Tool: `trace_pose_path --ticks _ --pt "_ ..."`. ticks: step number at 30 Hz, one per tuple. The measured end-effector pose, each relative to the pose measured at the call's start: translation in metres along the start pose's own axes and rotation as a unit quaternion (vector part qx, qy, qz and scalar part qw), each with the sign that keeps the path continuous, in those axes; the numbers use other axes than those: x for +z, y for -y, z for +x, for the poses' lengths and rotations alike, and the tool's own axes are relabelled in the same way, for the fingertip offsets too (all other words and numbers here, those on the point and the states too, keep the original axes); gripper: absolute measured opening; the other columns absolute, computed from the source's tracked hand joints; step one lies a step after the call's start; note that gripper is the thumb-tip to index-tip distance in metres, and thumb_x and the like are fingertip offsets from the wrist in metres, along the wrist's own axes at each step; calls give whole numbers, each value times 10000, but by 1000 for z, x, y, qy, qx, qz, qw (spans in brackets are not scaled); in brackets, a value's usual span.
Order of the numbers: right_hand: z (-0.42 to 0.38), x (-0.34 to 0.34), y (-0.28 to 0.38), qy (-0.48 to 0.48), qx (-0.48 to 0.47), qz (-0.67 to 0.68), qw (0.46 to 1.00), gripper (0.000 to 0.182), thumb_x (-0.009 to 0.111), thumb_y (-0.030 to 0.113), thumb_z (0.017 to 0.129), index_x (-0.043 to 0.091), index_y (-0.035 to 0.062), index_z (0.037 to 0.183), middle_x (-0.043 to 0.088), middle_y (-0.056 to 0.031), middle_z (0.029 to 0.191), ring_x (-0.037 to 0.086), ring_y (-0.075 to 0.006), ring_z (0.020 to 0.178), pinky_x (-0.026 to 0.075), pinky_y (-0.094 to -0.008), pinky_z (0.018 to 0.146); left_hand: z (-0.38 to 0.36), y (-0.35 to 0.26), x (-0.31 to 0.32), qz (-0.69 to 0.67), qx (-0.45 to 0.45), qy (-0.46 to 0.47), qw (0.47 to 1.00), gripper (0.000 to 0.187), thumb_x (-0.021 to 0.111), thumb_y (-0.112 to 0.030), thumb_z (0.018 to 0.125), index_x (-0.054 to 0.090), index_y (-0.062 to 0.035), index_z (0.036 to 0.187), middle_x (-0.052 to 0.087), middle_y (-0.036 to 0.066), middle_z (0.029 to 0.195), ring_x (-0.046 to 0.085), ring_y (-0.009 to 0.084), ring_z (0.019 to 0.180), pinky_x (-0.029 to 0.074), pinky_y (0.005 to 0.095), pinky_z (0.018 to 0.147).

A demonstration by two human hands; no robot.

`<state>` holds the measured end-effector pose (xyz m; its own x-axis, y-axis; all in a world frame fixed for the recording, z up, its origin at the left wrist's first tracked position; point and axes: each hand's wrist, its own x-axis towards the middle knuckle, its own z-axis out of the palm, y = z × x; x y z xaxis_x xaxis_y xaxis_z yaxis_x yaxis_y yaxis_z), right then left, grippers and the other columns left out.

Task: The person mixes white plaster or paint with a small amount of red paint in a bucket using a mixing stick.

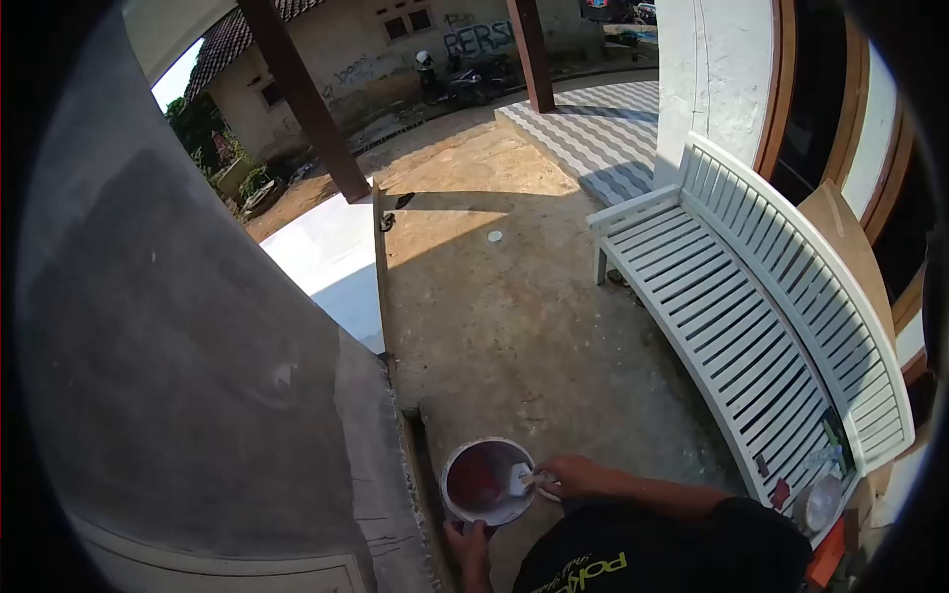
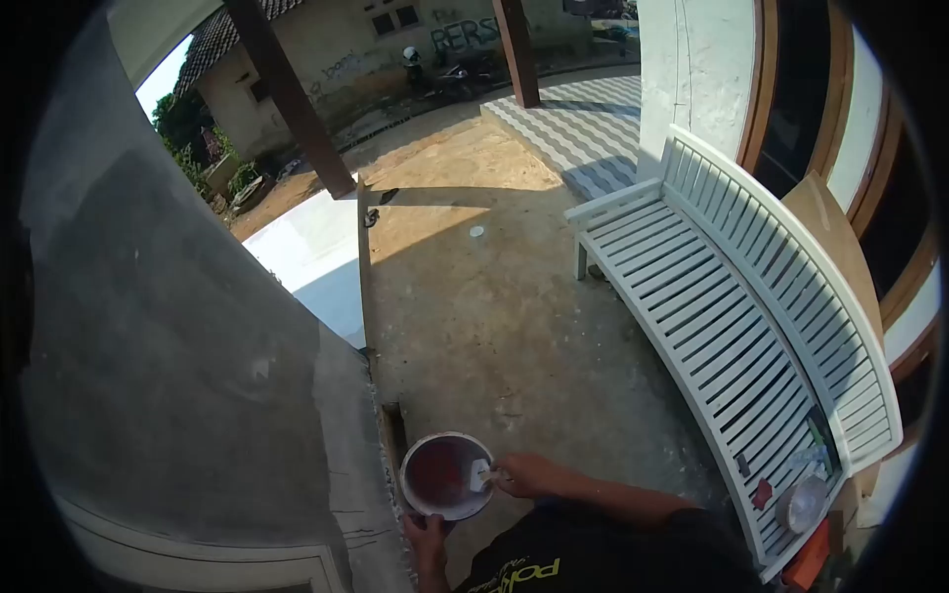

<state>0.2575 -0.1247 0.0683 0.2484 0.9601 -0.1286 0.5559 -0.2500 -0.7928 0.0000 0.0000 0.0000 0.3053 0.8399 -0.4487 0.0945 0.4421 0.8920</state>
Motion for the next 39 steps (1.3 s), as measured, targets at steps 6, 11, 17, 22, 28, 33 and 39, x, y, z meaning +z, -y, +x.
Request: trace_pose_path --ticks 6,11,17,22,28,33,39 --pt "-95 13 -15 -19 74 -33 997 256 634 281 870 707 49 950 682 -190 826 663 -386 797 515 -480 716 -53 25 37 83 -28 68 994 565 698 -44 802 354 24 1245 426 213 1321 551 284 1118 622 382 787" --pt "-165 6 -23 -104 123 -5 987 267 663 309 857 700 50 912 669 -171 758 654 -379 716 512 -467 657 -58 61 64 173 -33 163 971 566 703 -44 809 348 23 1243 423 213 1309 558 288 1095 632 389 753" --pt "-249 -11 -51 -190 197 33 961 300 681 337 849 685 41 891 656 -152 723 649 -357 683 503 -442 637 -95 43 136 187 -49 271 943 542 695 -32 809 341 22 1215 410 220 1297 557 293 1087 637 397 755" --pt "-325 -37 -69 -258 221 42 939 293 690 332 847 683 43 893 645 -150 715 641 -346 667 499 -437 632 -135 63 210 211 -16 312 926 510 680 -21 816 337 16 1192 413 216 1287 556 295 1091 639 396 765" --pt "-434 -57 -113 -370 234 72 896 276 690 313 853 647 41 867 625 -145 699 617 -353 647 478 -450 618 -206 99 301 224 -33 390 893 497 662 -11 829 330 3 1199 419 194 1276 561 282 1090 632 401 791" --pt "-515 -64 -139 -441 290 75 846 246 681 269 858 615 33 843 613 -147 736 613 -364 723 472 -451 650 -266 130 377 270 -50 455 847 458 603 -7 851 316 11 1207 482 197 1191 590 285 1059 611 441 842" --pt "-582 -47 -157 -591 331 84 731 211 686 228 864 641 49 967 607 -128 790 618 -359 781 495 -437 701 -315 164 452 333 -84 517 784 464 591 -17 862 298 7 1221 474 173 1199 592 260 1027 600 427 867"
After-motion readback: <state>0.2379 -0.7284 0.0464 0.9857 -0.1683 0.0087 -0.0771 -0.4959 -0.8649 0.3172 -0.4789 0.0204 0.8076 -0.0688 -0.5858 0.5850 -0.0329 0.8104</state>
